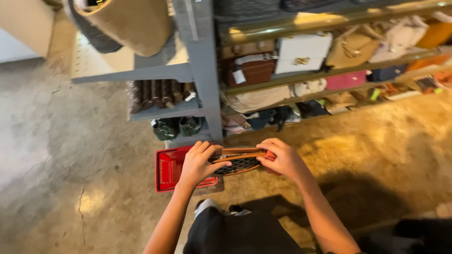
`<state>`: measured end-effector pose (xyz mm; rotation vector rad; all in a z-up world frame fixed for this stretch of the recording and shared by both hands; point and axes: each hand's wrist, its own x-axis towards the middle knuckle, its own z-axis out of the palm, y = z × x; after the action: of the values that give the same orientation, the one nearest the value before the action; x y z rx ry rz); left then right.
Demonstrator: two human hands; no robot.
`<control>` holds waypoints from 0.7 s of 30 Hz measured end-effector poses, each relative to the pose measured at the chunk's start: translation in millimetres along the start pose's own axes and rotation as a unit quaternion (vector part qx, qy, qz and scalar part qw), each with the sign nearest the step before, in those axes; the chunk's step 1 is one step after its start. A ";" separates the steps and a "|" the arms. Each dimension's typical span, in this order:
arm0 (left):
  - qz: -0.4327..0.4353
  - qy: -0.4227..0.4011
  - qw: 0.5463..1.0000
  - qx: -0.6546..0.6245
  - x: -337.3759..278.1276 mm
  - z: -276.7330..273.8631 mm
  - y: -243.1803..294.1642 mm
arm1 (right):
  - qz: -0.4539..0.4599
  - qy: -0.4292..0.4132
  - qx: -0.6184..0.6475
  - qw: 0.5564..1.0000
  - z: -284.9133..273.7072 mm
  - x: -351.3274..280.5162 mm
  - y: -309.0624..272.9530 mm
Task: Wiping down various designer handbags with a cloth and placing them into a shopping basket.
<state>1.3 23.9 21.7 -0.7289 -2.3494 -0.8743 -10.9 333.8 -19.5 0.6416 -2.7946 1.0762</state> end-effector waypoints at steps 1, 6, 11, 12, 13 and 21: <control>0.005 -0.003 1.000 -0.006 9.7 5.2 8.9 | 0.006 0.005 -0.002 1.000 -13.5 -4.7 4.1; 0.025 0.007 0.998 -0.064 47.4 34.9 33.3 | -0.035 0.100 -0.047 0.993 -65.8 -18.8 20.2; -0.116 -0.072 0.961 -0.240 76.0 84.6 26.5 | -0.019 0.124 -0.055 0.991 -120.4 -16.9 30.0; -0.161 -0.108 0.946 -0.258 85.5 91.0 30.8 | -0.029 0.133 -0.073 0.988 -128.8 -18.3 35.5; -0.148 -0.122 0.945 -0.267 99.3 101.4 31.1 | -0.014 0.146 -0.080 0.986 -136.2 -20.7 44.2; -0.187 -0.338 0.870 -0.308 205.9 168.9 43.0 | 0.059 0.250 -0.052 0.965 -187.7 -48.2 113.7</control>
<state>-166.5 231.8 59.1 -0.9524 -2.8942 -1.8443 -27.7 549.9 39.8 0.1573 -2.4449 0.9384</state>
